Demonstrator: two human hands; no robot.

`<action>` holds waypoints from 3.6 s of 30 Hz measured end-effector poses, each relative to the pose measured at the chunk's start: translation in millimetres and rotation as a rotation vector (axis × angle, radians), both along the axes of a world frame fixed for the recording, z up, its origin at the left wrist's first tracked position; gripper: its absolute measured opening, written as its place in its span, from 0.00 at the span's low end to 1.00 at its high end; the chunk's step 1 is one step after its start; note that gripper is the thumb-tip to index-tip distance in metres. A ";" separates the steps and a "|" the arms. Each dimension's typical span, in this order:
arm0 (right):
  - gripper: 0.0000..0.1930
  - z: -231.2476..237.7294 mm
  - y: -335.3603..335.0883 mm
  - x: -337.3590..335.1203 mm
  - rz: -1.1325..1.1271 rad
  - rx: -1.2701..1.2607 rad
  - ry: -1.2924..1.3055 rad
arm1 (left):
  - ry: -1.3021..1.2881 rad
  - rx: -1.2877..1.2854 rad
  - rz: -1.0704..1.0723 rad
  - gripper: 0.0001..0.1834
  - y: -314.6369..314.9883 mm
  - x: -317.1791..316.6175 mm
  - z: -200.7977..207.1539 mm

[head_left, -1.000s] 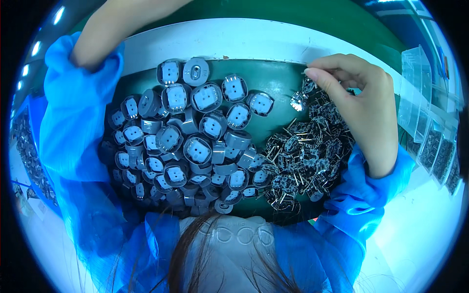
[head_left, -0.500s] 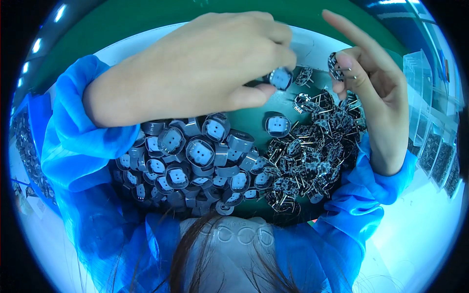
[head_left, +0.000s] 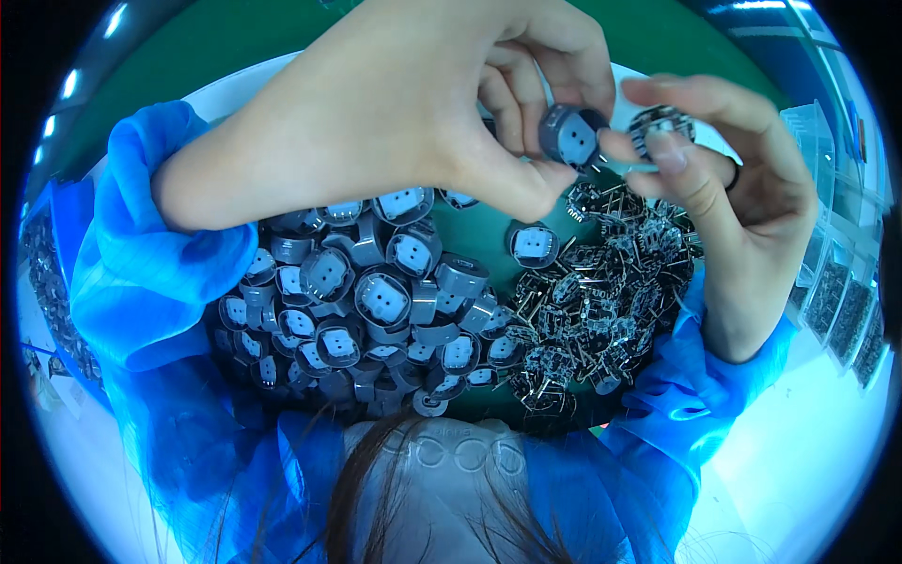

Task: The person pours small gray plastic casings and metal pins from a blue bin onto a green work surface. They then repeatedly pick up a casing and a pin, insert the pin into the casing, and place the assembled unit back on the table. The person continues this repetitive assembly process throughout the video.

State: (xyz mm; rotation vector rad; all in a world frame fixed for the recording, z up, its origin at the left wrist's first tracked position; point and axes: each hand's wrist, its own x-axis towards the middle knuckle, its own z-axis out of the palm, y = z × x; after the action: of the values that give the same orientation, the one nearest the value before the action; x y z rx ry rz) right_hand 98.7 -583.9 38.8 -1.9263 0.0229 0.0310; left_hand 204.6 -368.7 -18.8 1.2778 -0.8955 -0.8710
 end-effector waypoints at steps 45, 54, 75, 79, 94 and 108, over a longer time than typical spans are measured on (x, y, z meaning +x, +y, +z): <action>0.11 -22.6 28.1 -6.1 -0.044 -0.736 -0.680 | 0.328 0.029 0.072 0.18 -6.4 -7.6 25.4; 0.18 -23.9 29.6 -7.3 -0.034 0.057 -0.098 | 0.119 0.036 0.132 0.21 -0.6 -9.3 30.3; 0.14 -36.5 21.7 0.1 0.267 -0.517 -0.295 | -1.663 0.353 0.377 0.14 31.9 69.8 9.4; 0.08 -25.0 23.2 2.0 0.171 -0.480 -0.196 | -1.043 0.382 0.089 0.17 27.1 2.5 56.8; 0.10 -8.5 8.1 3.8 0.051 -0.019 0.038 | -0.823 0.232 0.049 0.20 1.1 2.9 7.8; 0.08 -31.2 5.0 -2.0 -0.067 -0.264 -0.432 | -0.294 0.212 0.072 0.15 -3.7 -4.4 47.8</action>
State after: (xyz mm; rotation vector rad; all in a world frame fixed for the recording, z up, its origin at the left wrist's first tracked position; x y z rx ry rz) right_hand 96.7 -578.9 7.6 -2.1568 -0.2065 -0.4529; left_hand 200.2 -372.4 29.0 1.6424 -0.9986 -0.7474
